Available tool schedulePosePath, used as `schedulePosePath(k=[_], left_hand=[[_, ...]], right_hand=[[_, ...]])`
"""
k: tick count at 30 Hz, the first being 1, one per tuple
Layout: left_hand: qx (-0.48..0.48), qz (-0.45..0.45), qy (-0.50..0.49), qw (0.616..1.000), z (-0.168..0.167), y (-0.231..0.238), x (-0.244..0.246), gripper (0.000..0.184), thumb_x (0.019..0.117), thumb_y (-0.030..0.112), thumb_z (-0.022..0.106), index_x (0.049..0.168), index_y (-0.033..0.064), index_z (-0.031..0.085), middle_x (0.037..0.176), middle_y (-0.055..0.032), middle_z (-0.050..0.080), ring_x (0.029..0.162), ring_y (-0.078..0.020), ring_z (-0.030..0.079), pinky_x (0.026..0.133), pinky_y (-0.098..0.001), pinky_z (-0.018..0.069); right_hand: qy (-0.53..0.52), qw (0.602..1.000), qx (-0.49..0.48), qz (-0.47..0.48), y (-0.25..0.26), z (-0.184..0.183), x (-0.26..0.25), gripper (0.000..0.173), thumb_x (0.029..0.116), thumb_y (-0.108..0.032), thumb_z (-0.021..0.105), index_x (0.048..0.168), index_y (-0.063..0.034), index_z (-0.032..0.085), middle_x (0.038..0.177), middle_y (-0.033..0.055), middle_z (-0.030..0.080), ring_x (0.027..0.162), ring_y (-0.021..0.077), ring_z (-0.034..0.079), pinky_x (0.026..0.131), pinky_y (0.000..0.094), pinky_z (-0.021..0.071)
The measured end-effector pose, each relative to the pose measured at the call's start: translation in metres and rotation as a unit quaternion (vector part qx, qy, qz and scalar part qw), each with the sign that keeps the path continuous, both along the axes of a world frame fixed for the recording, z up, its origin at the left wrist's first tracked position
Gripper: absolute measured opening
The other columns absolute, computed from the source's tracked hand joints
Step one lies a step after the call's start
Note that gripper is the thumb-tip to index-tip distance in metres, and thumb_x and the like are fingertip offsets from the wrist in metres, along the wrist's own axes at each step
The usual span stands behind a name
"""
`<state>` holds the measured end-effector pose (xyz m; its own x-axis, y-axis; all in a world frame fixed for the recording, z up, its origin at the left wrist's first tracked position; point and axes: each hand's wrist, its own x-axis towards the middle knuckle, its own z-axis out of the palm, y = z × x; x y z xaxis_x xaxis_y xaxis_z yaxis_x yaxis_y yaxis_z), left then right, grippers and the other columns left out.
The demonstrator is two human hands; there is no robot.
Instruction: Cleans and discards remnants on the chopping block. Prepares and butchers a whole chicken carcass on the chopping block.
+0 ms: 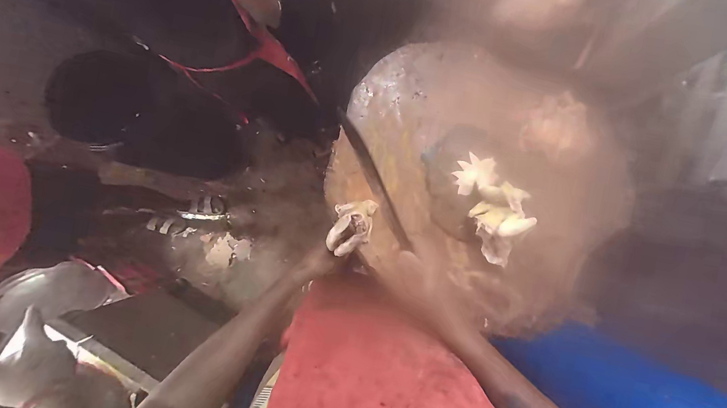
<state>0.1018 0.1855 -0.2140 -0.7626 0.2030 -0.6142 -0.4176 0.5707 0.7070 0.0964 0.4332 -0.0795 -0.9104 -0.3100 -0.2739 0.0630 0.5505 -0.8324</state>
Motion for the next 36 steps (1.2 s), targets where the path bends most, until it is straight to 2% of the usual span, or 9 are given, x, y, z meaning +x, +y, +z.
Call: schedulePosePath(k=[3,9,15,22,26,29,33,35,36], left_hand=[[-0.002,-0.014,0.004,1.0,-0.01,-0.002,0.0,0.044,0.0975,0.02,0.066,0.137,0.0024,0.056,0.123,-0.014,0.067,0.11,-0.0188,0.066,0.1,-0.0407,0.0529],[-0.032,-0.037,-0.134,0.99,-0.004,-0.033,0.008,0.035,0.1003,0.03,0.062,0.122,0.0033,0.065,0.1,-0.0139,0.068,0.086,-0.0229,0.065,0.081,-0.0482,0.0546],[0.114,0.069,-0.165,0.977,0.024,-0.077,-0.008,0.018,0.1008,0.025,0.057,0.089,0.0123,0.062,0.062,0.0064,0.051,0.05,-0.0053,0.045,0.049,-0.0245,0.0417],[0.123,0.061,-0.157,0.978,0.06,-0.05,-0.033,0.014,0.1025,0.025,0.057,0.101,0.0121,0.064,0.066,0.0042,0.054,0.047,-0.0053,0.043,0.045,-0.0224,0.0383],[0.11,-0.062,-0.135,0.983,0.116,0.01,-0.06,0.024,0.105,0.028,0.056,0.122,0.0123,0.063,0.079,0.001,0.059,0.06,-0.0086,0.051,0.056,-0.028,0.0468],[0.272,-0.019,-0.168,0.947,0.127,0.074,-0.061,0.019,0.1062,0.03,0.05,0.105,0.0129,0.059,0.073,0.0039,0.057,0.054,-0.0038,0.049,0.05,-0.0206,0.0434],[0.333,-0.003,-0.272,0.903,0.1,0.137,-0.06,0.045,0.1111,0.039,0.038,0.136,0.0085,0.059,0.104,-0.0119,0.076,0.087,-0.022,0.075,0.077,-0.0368,0.0626],[0.26,0.038,-0.256,0.93,0.077,0.155,-0.066,0.036,0.1114,0.034,0.038,0.125,0.0079,0.059,0.079,-0.0027,0.065,0.063,-0.0124,0.062,0.057,-0.0274,0.0532],[0.238,0.049,-0.244,0.939,0.067,0.159,-0.066,0.033,0.1111,0.033,0.039,0.118,0.0088,0.06,0.071,0.0016,0.057,0.055,-0.0087,0.053,0.05,-0.024,0.0474]], right_hand=[[-0.149,0.981,0.112,0.058,-0.008,-0.032,-0.01,0.06,0.1106,-0.048,0.028,0.138,-0.0009,0.055,0.119,0.0209,0.067,0.112,0.031,0.066,0.099,0.0513,0.0526],[-0.265,0.938,0.202,0.095,-0.005,-0.046,-0.022,0.067,0.1085,-0.057,0.026,0.142,-0.0042,0.052,0.124,0.0217,0.066,0.117,0.0363,0.064,0.1,0.0591,0.0501],[-0.004,0.934,0.35,0.072,0.005,-0.016,-0.073,0.058,0.1021,-0.055,0.051,0.135,-0.0076,0.057,0.116,0.0204,0.069,0.102,0.0416,0.07,0.082,0.0608,0.0565],[-0.197,0.978,0.067,0.016,0.038,-0.055,-0.025,0.054,0.1124,-0.04,0.028,0.132,-0.0011,0.06,0.115,0.0212,0.067,0.108,0.0319,0.066,0.097,0.053,0.0514],[-0.194,0.963,0.029,-0.184,0.094,-0.063,0.031,0.047,0.1109,-0.035,0.036,0.121,-0.0009,0.067,0.108,0.0177,0.07,0.1,0.0289,0.068,0.092,0.0506,0.0544],[-0.125,0.944,0.06,-0.299,0.137,-0.067,0.047,0.052,0.1109,-0.037,0.031,0.115,-0.0003,0.068,0.098,0.0179,0.069,0.092,0.0309,0.067,0.085,0.0549,0.0539],[-0.065,0.94,0.085,-0.324,0.166,-0.023,0.039,0.051,0.1103,-0.039,0.036,0.13,0.0012,0.061,0.107,0.0186,0.069,0.097,0.0277,0.068,0.09,0.0503,0.055],[0.038,0.945,0.068,-0.317,0.173,0.011,0.025,0.054,0.1081,-0.039,0.039,0.135,0.004,0.058,0.108,0.0172,0.07,0.097,0.0222,0.069,0.091,0.0433,0.0574],[0.104,0.941,0.049,-0.317,0.173,0.027,0.02,0.057,0.1069,-0.044,0.038,0.129,0.0038,0.06,0.095,0.011,0.069,0.083,0.0151,0.067,0.079,0.0365,0.0582]])
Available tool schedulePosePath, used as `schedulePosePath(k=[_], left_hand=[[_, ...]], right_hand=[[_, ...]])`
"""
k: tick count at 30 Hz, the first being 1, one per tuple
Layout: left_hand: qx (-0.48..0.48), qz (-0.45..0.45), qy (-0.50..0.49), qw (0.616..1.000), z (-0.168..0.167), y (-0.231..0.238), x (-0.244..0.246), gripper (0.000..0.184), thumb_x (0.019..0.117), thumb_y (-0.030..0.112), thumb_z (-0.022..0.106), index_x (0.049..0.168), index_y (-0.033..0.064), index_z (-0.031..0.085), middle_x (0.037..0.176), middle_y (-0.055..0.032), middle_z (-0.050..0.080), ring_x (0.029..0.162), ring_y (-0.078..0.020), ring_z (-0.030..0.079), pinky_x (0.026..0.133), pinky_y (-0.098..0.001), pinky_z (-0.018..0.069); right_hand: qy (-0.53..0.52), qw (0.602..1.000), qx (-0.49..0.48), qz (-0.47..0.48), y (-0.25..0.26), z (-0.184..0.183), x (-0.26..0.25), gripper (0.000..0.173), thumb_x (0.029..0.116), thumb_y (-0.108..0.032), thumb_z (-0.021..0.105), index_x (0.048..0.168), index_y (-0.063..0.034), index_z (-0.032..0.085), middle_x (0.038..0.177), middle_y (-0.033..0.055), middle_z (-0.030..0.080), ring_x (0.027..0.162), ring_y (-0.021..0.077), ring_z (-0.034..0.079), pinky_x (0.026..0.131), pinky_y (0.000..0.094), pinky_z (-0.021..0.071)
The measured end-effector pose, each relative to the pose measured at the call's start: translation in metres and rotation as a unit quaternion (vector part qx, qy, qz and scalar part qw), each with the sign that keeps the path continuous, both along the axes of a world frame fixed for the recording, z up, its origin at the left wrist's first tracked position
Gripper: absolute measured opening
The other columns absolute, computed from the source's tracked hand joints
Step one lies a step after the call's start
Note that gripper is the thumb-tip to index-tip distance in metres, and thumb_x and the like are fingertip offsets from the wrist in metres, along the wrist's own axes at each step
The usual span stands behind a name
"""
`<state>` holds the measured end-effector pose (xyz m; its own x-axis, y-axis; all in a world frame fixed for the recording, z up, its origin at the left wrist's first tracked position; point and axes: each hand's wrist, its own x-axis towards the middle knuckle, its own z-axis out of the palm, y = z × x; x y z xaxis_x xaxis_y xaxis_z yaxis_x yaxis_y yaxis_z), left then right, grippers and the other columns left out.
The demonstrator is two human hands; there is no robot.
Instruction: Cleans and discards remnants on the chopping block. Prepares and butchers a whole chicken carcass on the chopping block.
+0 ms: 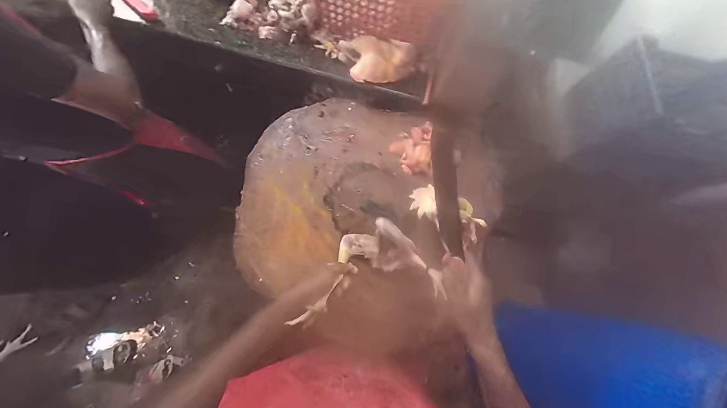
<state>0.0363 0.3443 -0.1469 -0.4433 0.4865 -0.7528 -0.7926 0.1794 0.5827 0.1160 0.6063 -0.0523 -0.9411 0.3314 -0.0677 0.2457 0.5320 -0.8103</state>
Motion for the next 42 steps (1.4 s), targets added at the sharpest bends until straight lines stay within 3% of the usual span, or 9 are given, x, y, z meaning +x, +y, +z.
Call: schedulePosePath(k=[3,5,8,11,17,24,28,37,42], left_hand=[[-0.007,0.016,0.002,1.0,-0.005,0.007,0.006,0.029,0.1093,0.034,0.046,0.112,0.0103,0.062,0.065,0.0037,0.05,0.05,-0.0078,0.046,0.047,-0.0239,0.0437],[-0.007,0.026,0.004,1.0,-0.001,0.009,0.007,0.03,0.1096,0.034,0.045,0.115,0.01,0.063,0.066,0.0033,0.051,0.051,-0.0084,0.048,0.048,-0.0247,0.045],[-0.009,0.037,0.006,0.999,-0.014,0.004,-0.002,0.031,0.1106,0.031,0.043,0.117,0.0086,0.062,0.065,0.0035,0.05,0.05,-0.0081,0.046,0.047,-0.0245,0.0444],[-0.028,0.023,0.043,0.998,-0.039,-0.019,0.0,0.028,0.1091,0.031,0.048,0.121,0.0093,0.062,0.072,0.0026,0.053,0.054,-0.0069,0.046,0.049,-0.0229,0.0419],[-0.039,-0.019,0.101,0.994,-0.057,-0.041,0.008,0.033,0.1081,0.035,0.05,0.132,0.0125,0.056,0.082,0.0002,0.059,0.064,-0.0085,0.054,0.058,-0.0261,0.0488],[-0.069,-0.05,0.126,0.988,-0.061,-0.073,0.027,0.036,0.1068,0.035,0.051,0.135,0.0124,0.056,0.087,-0.0021,0.06,0.071,-0.012,0.056,0.067,-0.032,0.0503],[-0.143,-0.071,0.113,0.981,-0.049,-0.087,0.045,0.04,0.1086,0.038,0.049,0.129,0.0062,0.063,0.095,-0.009,0.067,0.081,-0.0175,0.063,0.078,-0.0387,0.0548],[-0.093,-0.056,0.111,0.988,-0.045,-0.084,0.049,0.034,0.1096,0.027,0.045,0.137,0.0095,0.054,0.079,0.002,0.056,0.063,-0.0076,0.051,0.058,-0.0258,0.0457],[-0.123,-0.094,0.157,0.975,-0.025,-0.1,0.042,0.028,0.1084,0.023,0.048,0.129,0.0079,0.06,0.08,0.0009,0.058,0.064,-0.0075,0.051,0.059,-0.0259,0.0457]], right_hand=[[0.16,0.984,-0.077,0.015,-0.012,0.03,-0.002,0.072,0.1026,-0.068,0.034,0.114,-0.0013,0.06,0.072,-0.0062,0.054,0.061,-0.0003,0.051,0.058,0.0238,0.0497],[0.197,0.977,-0.078,0.029,-0.029,0.019,0.01,0.075,0.1041,-0.064,0.035,0.123,0.0038,0.061,0.088,-0.0026,0.069,0.081,-0.0034,0.064,0.078,0.0218,0.0583],[-0.026,0.998,-0.041,0.045,-0.041,-0.05,0.031,0.049,0.1061,-0.034,0.044,0.129,0.0051,0.062,0.102,0.0136,0.072,0.091,0.0156,0.07,0.088,0.0365,0.058],[-0.261,0.962,-0.062,0.057,-0.029,-0.092,0.026,0.049,0.1097,-0.041,0.038,0.131,-0.0038,0.062,0.109,0.0172,0.07,0.101,0.029,0.068,0.094,0.0521,0.0541],[-0.055,0.986,-0.146,0.051,-0.046,-0.068,-0.001,0.055,0.1058,-0.042,0.037,0.137,-0.0002,0.054,0.096,0.0062,0.066,0.082,0.0117,0.064,0.078,0.0332,0.0571],[-0.203,0.975,-0.038,0.088,-0.035,-0.073,-0.006,0.055,0.1077,-0.046,0.035,0.122,-0.0029,0.065,0.093,0.016,0.069,0.085,0.0291,0.068,0.082,0.0522,0.0557],[-0.117,0.983,-0.107,0.093,-0.058,-0.067,0.022,0.055,0.107,-0.036,0.04,0.141,0.0052,0.054,0.113,0.0182,0.069,0.1,0.0218,0.068,0.094,0.0405,0.0558],[-0.028,0.976,-0.198,0.08,-0.069,-0.038,0.033,0.058,0.1055,-0.05,0.038,0.118,0.0024,0.06,0.08,-0.0029,0.057,0.068,0.0008,0.054,0.066,0.0217,0.0516],[-0.299,0.943,-0.053,0.133,-0.044,-0.094,0.045,0.049,0.11,-0.042,0.039,0.123,-0.0011,0.062,0.099,0.0168,0.067,0.091,0.0278,0.066,0.086,0.05,0.0543]])
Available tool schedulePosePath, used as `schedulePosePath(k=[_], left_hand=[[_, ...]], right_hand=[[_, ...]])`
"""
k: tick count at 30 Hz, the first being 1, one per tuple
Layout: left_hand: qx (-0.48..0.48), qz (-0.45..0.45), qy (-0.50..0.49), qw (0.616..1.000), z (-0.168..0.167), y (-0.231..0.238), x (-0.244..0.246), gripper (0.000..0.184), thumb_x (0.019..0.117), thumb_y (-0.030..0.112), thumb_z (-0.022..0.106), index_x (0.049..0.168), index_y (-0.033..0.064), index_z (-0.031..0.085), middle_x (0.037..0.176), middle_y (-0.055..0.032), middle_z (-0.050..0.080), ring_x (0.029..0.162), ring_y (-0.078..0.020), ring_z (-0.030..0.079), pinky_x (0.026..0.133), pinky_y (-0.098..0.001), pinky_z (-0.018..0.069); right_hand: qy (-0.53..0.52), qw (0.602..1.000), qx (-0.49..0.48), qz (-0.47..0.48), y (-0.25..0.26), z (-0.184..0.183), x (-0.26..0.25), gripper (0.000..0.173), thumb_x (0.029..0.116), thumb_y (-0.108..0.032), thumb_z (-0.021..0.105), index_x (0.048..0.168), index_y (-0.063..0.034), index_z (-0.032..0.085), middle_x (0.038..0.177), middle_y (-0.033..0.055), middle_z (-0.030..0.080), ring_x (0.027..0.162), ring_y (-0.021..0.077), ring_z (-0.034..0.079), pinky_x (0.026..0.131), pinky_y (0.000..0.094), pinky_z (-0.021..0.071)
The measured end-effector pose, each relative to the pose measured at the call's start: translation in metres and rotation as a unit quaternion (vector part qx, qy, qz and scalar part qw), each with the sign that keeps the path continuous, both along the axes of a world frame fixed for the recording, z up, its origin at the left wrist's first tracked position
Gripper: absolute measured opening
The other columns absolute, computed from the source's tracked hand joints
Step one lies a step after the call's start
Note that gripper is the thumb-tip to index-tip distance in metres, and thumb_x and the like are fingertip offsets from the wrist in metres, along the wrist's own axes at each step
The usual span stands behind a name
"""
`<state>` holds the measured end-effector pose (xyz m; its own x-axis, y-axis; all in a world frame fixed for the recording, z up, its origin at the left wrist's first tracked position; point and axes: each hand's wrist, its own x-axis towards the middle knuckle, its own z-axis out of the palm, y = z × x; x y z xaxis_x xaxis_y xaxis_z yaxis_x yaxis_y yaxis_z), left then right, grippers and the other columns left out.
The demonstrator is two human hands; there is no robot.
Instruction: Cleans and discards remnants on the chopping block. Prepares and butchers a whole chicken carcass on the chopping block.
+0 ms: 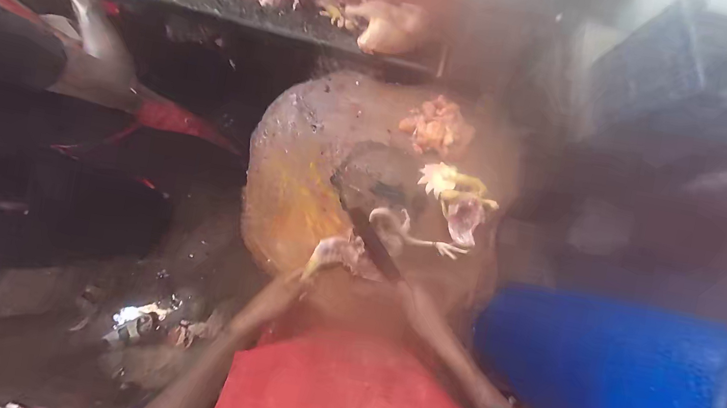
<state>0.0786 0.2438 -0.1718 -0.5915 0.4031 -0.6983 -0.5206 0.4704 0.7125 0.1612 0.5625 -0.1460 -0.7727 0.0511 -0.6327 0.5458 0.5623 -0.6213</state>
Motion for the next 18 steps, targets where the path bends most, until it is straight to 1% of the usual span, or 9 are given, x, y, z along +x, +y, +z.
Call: schedulePosePath(k=[2,4,6,9,10,12,14,16,18], left_hand=[[-0.002,-0.027,0.027,0.999,0.0,-0.013,0.004,0.025,0.1087,0.025,0.049,0.121,0.0076,0.063,0.082,0.0,0.06,0.066,-0.0083,0.055,0.061,-0.0269,0.0489],[-0.003,-0.032,0.035,0.999,-0.011,-0.013,0.01,0.03,0.1086,0.029,0.048,0.125,0.008,0.063,0.088,-0.0026,0.064,0.073,-0.0115,0.06,0.069,-0.0316,0.0528],[0.001,-0.01,0.017,1.0,-0.019,0.001,0.011,0.034,0.1079,0.031,0.049,0.131,0.0091,0.061,0.091,-0.0043,0.065,0.076,-0.0138,0.061,0.073,-0.0349,0.0536],[0.021,0.03,-0.015,0.999,-0.027,0.013,0.011,0.033,0.1075,0.028,0.049,0.133,0.0101,0.058,0.085,-0.002,0.061,0.071,-0.012,0.057,0.068,-0.0318,0.051],[0.023,0.03,-0.017,0.999,-0.028,0.011,0.011,0.033,0.1071,0.028,0.05,0.134,0.0102,0.058,0.086,-0.0022,0.062,0.07,-0.012,0.057,0.067,-0.0317,0.051],[0.026,0.022,-0.008,0.999,-0.03,0.002,0.01,0.033,0.1058,0.029,0.051,0.133,0.0108,0.059,0.086,-0.0024,0.063,0.07,-0.012,0.058,0.067,-0.0322,0.0515],[0.024,0.023,0.001,0.999,-0.025,-0.009,0.011,0.033,0.106,0.03,0.052,0.131,0.0093,0.06,0.087,-0.0025,0.062,0.071,-0.0118,0.057,0.067,-0.0321,0.0514],[0.016,0.033,-0.003,0.999,-0.021,-0.017,0.014,0.033,0.1065,0.029,0.052,0.13,0.0078,0.06,0.087,-0.0031,0.064,0.07,-0.0116,0.058,0.066,-0.0311,0.0517],[0.002,0.05,-0.023,0.999,-0.024,-0.024,0.025,0.032,0.1077,0.027,0.05,0.132,0.0069,0.058,0.082,-0.002,0.06,0.066,-0.0108,0.055,0.062,-0.0293,0.0488]], right_hand=[[-0.014,0.997,0.07,-0.001,0.005,0.003,-0.001,0.053,0.1085,-0.049,0.04,0.127,-0.0049,0.064,0.103,0.0178,0.07,0.096,0.0319,0.07,0.089,0.0554,0.0552],[0.012,0.996,0.082,-0.024,-0.006,0.019,-0.005,0.055,0.1074,-0.05,0.042,0.132,-0.0056,0.063,0.105,0.0181,0.071,0.097,0.0328,0.07,0.09,0.0566,0.0552],[0.059,0.996,0.034,-0.05,-0.022,0.037,-0.011,0.051,0.1081,-0.043,0.043,0.138,-0.0038,0.058,0.112,0.0187,0.071,0.103,0.0312,0.069,0.095,0.0534,0.0543],[0.103,0.993,-0.025,-0.044,-0.036,0.056,-0.025,0.047,0.1058,-0.027,0.048,0.147,-0.0046,0.05,0.125,0.018,0.068,0.114,0.0277,0.067,0.103,0.0489,0.0526],[0.1,0.994,-0.023,-0.033,-0.037,0.049,-0.028,0.047,0.1062,-0.031,0.046,0.146,-0.0059,0.052,0.124,0.0163,0.069,0.113,0.0255,0.068,0.103,0.0474,0.0535],[0.033,0.999,0.0,-0.01,-0.034,0.027,-0.037,0.05,0.1089,-0.043,0.04,0.136,-0.0047,0.058,0.113,0.0183,0.07,0.105,0.0299,0.07,0.095,0.052,0.0545],[-0.01,1.0,0.013,-0.003,-0.025,0.006,-0.043,0.056,0.1096,-0.049,0.037,0.134,-0.0029,0.059,0.115,0.0212,0.069,0.108,0.0339,0.068,0.097,0.0553,0.052],[0.038,0.998,0.041,-0.021,-0.019,0.015,-0.044,0.055,0.1091,-0.046,0.041,0.14,-0.0032,0.056,0.12,0.0207,0.069,0.112,0.0335,0.068,0.1,0.055,0.0522],[0.086,0.994,0.031,-0.052,-0.023,0.039,-0.038,0.05,0.1093,-0.04,0.043,0.141,-0.0026,0.054,0.118,0.0189,0.069,0.109,0.0297,0.068,0.098,0.0502,0.0534]])
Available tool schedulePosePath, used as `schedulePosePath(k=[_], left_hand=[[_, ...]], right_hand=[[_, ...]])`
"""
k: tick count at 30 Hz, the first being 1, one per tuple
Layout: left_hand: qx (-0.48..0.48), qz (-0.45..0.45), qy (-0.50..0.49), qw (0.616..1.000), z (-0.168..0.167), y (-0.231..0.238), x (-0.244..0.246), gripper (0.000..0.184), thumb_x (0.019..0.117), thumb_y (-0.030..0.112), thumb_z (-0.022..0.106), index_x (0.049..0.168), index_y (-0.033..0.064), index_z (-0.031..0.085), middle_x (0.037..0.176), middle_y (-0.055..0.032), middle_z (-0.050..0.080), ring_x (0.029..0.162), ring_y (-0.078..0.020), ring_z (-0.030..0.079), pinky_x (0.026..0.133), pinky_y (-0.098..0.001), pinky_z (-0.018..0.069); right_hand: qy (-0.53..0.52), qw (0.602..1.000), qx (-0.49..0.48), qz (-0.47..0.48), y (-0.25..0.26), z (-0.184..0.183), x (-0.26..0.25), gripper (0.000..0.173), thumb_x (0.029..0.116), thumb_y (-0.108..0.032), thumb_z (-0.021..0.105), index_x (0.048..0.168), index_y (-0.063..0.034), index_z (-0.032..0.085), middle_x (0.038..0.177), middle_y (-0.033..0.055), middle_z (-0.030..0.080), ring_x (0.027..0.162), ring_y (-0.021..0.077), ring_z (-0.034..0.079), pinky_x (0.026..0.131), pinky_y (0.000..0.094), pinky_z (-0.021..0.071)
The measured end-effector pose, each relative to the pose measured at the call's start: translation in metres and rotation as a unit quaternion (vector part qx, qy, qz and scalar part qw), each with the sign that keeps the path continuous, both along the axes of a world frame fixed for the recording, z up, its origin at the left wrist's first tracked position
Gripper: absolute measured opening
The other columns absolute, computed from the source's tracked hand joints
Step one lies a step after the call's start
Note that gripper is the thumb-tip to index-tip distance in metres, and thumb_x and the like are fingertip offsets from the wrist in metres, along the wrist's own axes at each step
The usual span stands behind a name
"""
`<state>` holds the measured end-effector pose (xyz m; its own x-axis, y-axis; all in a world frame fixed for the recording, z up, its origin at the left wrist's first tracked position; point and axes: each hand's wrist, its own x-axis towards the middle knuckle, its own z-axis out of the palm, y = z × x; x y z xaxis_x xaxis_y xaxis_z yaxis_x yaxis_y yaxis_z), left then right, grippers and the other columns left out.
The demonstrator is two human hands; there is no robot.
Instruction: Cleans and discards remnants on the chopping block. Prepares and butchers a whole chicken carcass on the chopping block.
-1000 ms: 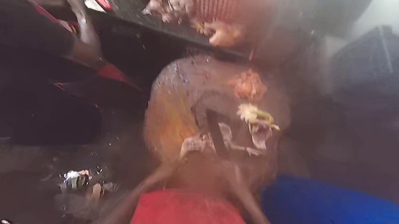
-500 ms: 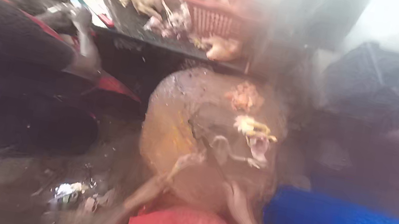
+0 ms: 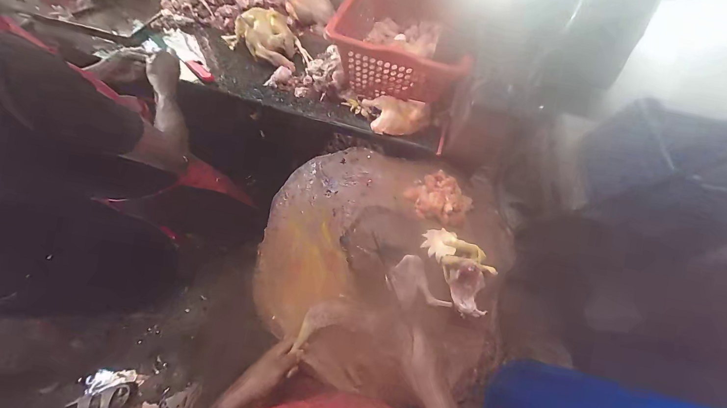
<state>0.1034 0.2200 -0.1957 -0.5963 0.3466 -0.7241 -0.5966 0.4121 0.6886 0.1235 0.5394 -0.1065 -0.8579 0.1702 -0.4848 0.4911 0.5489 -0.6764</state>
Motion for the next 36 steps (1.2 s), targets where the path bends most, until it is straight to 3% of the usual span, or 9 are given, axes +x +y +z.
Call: schedulePosePath(k=[3,8,13,16,21,24,26,31,36], left_hand=[[-0.009,0.031,-0.006,0.999,-0.008,0.0,0.003,0.031,0.1067,0.028,0.051,0.131,0.01,0.059,0.079,-0.0018,0.06,0.063,-0.0113,0.054,0.058,-0.0295,0.048],[-0.069,-0.05,0.108,0.991,0.048,-0.008,-0.018,0.034,0.1057,0.033,0.053,0.131,0.0138,0.063,0.089,-0.0058,0.067,0.074,-0.0169,0.061,0.072,-0.0395,0.0538],[-0.065,-0.128,0.155,0.977,0.109,0.021,-0.05,0.035,0.1072,0.038,0.049,0.132,0.0185,0.064,0.091,-0.0036,0.066,0.076,-0.0163,0.062,0.072,-0.0396,0.0543],[0.106,-0.063,0.09,0.988,0.076,0.084,-0.065,0.03,0.1086,0.032,0.047,0.13,0.0132,0.058,0.08,0.0011,0.057,0.057,-0.0074,0.047,0.05,-0.0243,0.041],[0.112,0.04,-0.054,0.991,-0.003,0.157,-0.053,0.032,0.1108,0.024,0.044,0.136,0.0066,0.051,0.078,-0.0009,0.055,0.054,-0.0072,0.046,0.049,-0.022,0.0408],[0.103,0.045,-0.049,0.992,-0.002,0.156,-0.048,0.031,0.1107,0.024,0.044,0.135,0.0055,0.051,0.078,-0.0018,0.055,0.053,-0.008,0.047,0.049,-0.0226,0.0419],[0.069,0.004,-0.018,0.997,0.007,0.139,-0.05,0.031,0.1111,0.024,0.043,0.133,0.0038,0.05,0.08,-0.0025,0.056,0.057,-0.0079,0.048,0.052,-0.0234,0.0428],[-0.145,-0.216,0.109,0.959,0.017,0.07,-0.045,0.041,0.1088,0.031,0.046,0.143,0.0097,0.053,0.113,-0.0196,0.069,0.101,-0.0344,0.068,0.09,-0.0579,0.0537],[-0.201,-0.326,0.099,0.919,0.02,0.054,-0.032,0.042,0.1083,0.04,0.045,0.135,0.0115,0.06,0.114,-0.0223,0.069,0.107,-0.0419,0.067,0.093,-0.0663,0.0499]], right_hand=[[-0.001,0.997,-0.075,0.017,0.004,0.002,0.01,0.047,0.1091,-0.029,0.043,0.148,-0.0021,0.05,0.132,0.0194,0.065,0.123,0.0267,0.064,0.11,0.0453,0.0478],[-0.109,0.991,-0.076,-0.001,0.049,-0.064,0.04,0.054,0.1107,-0.046,0.033,0.119,-0.002,0.063,0.092,0.0148,0.063,0.082,0.0263,0.063,0.078,0.048,0.0542],[-0.035,0.994,-0.001,-0.108,0.086,-0.031,0.025,0.05,0.1108,-0.039,0.038,0.137,-0.0004,0.057,0.122,0.0226,0.067,0.112,0.0336,0.066,0.1,0.0541,0.0517],[0.115,0.989,-0.033,-0.082,0.073,0.02,0.004,0.046,0.1098,-0.028,0.036,0.135,0.0058,0.055,0.104,0.0157,0.067,0.09,0.0204,0.066,0.085,0.0398,0.0566],[0.33,0.935,-0.089,-0.099,0.018,0.047,0.0,0.086,0.101,-0.071,0.032,0.119,0.0088,0.059,0.08,-0.0039,0.062,0.07,-0.0031,0.056,0.068,0.021,0.0534],[0.129,0.991,-0.003,-0.032,0.018,-0.013,0.026,0.049,0.109,-0.035,0.038,0.128,0.0041,0.062,0.099,0.0149,0.07,0.088,0.0209,0.068,0.084,0.0419,0.0576],[-0.031,0.999,-0.01,-0.016,0.021,-0.032,0.028,0.05,0.1119,-0.038,0.033,0.132,-0.0008,0.06,0.112,0.0191,0.069,0.104,0.029,0.068,0.096,0.0503,0.0535],[0.098,0.994,-0.009,-0.047,0.021,-0.014,0.038,0.046,0.1029,-0.029,0.044,0.129,0.0051,0.06,0.098,0.014,0.068,0.087,0.0208,0.065,0.083,0.0408,0.0566],[-0.067,0.997,0.014,-0.033,0.045,-0.029,0.025,0.053,0.112,-0.042,0.029,0.125,-0.0024,0.062,0.098,0.0152,0.066,0.088,0.026,0.066,0.082,0.0466,0.0562]])
